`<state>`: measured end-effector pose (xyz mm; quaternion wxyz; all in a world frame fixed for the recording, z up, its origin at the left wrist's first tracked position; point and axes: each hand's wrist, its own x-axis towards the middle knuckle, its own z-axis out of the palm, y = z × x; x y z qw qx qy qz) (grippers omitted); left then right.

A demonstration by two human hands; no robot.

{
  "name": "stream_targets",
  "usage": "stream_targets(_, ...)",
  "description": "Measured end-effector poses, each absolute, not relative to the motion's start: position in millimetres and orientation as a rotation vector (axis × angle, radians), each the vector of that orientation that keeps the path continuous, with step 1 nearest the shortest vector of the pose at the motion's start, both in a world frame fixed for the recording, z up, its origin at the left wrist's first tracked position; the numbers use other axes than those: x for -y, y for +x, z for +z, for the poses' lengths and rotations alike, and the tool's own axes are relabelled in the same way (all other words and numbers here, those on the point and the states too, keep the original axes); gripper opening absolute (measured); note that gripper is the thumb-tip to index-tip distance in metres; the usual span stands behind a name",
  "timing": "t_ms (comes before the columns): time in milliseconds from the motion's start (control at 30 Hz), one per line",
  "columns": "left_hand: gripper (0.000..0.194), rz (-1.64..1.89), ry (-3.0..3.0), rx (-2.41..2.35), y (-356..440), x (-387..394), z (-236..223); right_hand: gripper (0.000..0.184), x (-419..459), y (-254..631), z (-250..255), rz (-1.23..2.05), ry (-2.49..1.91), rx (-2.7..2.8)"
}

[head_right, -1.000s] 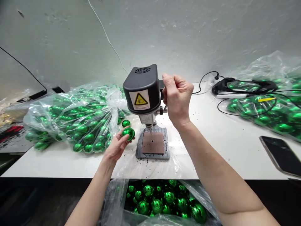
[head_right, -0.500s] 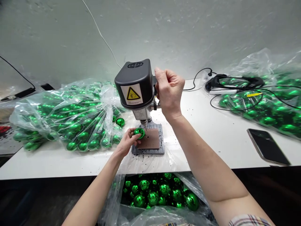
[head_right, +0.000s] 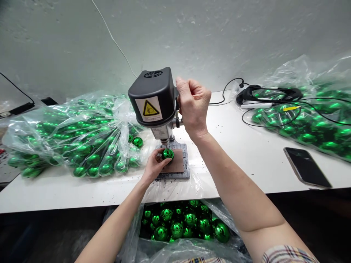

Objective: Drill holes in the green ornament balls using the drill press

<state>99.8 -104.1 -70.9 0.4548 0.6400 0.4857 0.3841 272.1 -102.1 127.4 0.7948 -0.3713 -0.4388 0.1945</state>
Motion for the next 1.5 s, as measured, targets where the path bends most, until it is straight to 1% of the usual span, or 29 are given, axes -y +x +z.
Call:
stream_targets(100, 0.052, 0.967, 1.672, -1.202, 103, 110, -76, 0.052, 102, 272, 128, 0.433, -0.768, 0.935)
stream_targets(300, 0.051, 0.954, 1.762, -1.268, 103, 113, -79, 0.053, 102, 272, 128, 0.436, -0.763, 0.929)
stream_targets(433, 0.052, 0.967, 1.737, -1.291, 105, 109, -82, 0.053, 103, 272, 127, 0.427, -0.759, 0.946)
stream_targets(667, 0.055, 0.957, 1.668, -1.228, 106, 109, -82, 0.049, 119, 266, 112, 0.32, -0.718, 0.987)
stream_targets(933, 0.056, 0.944, 1.652, -1.174, 104, 107, -83, 0.051, 122, 264, 105, 0.265, -0.736, 0.978)
stream_targets(1200, 0.058, 0.936, 1.632, -1.141, 103, 106, -86, 0.054, 136, 258, 77, 0.157, -0.626, 1.006)
stream_targets(1367, 0.056, 0.946, 1.656, -1.16, 103, 106, -85, 0.053, 139, 261, 62, 0.125, -0.53, 1.082)
stream_targets(1500, 0.056, 0.956, 1.654, -1.155, 104, 107, -82, 0.049, 135, 269, 44, 0.037, -0.435, 1.221)
